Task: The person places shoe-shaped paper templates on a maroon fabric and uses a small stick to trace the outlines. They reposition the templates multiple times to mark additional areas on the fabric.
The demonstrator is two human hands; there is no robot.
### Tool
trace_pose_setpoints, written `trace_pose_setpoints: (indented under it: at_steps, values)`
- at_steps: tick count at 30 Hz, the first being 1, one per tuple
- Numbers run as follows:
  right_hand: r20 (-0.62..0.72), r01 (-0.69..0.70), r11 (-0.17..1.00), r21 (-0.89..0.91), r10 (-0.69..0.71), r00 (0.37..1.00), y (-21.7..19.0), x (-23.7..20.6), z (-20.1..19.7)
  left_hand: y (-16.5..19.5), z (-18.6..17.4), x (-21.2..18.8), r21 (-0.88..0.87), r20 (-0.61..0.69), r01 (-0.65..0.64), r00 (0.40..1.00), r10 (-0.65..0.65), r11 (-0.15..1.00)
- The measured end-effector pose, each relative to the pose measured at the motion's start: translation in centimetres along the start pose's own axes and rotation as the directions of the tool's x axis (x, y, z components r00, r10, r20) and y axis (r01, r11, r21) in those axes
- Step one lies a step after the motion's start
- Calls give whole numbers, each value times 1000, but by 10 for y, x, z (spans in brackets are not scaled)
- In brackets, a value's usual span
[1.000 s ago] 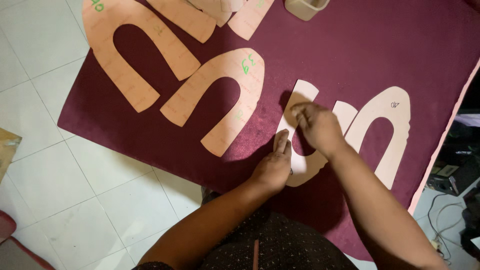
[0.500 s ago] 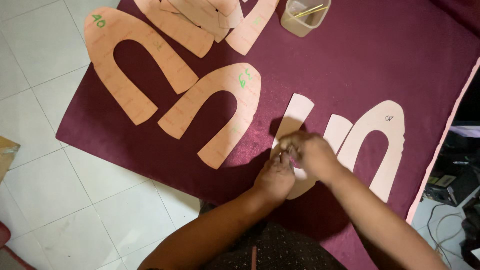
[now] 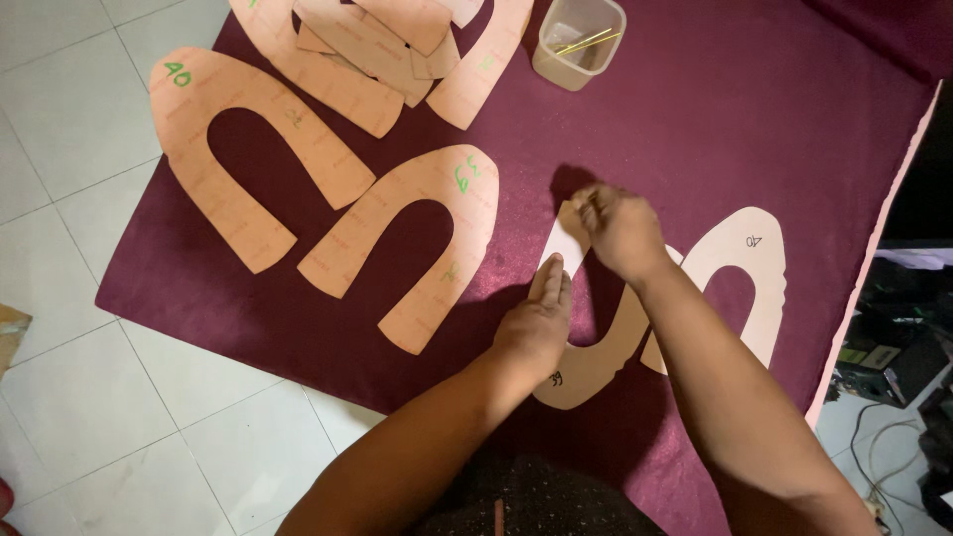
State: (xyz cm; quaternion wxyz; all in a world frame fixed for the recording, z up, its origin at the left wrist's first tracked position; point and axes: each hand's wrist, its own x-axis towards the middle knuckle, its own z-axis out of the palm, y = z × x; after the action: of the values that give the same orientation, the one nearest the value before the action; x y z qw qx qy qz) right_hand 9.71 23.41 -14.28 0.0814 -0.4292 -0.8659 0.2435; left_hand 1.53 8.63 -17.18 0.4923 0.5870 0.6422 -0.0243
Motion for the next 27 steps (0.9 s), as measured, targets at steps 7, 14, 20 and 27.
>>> trace_pose_setpoints:
  at_steps: [7, 14, 20, 27]
  values:
    - [30, -183, 969, 166, 180, 983, 3, 7, -6, -2, -1, 1, 83, -87, -51, 994, 59, 995]
    - [124, -286, 931, 226, 263, 957, 6, 7, -10, -10, 13, 15, 194, -204, -92, 970, 132, 977]
    - [-8, -134, 970, 202, 138, 990, 9, 2, -7, -15, 16, 22, 109, -63, -53, 996, 60, 993]
    - [-6, -99, 979, 180, 101, 995, 16, -9, -8, -15, 11, 17, 233, -51, -97, 992, 112, 968]
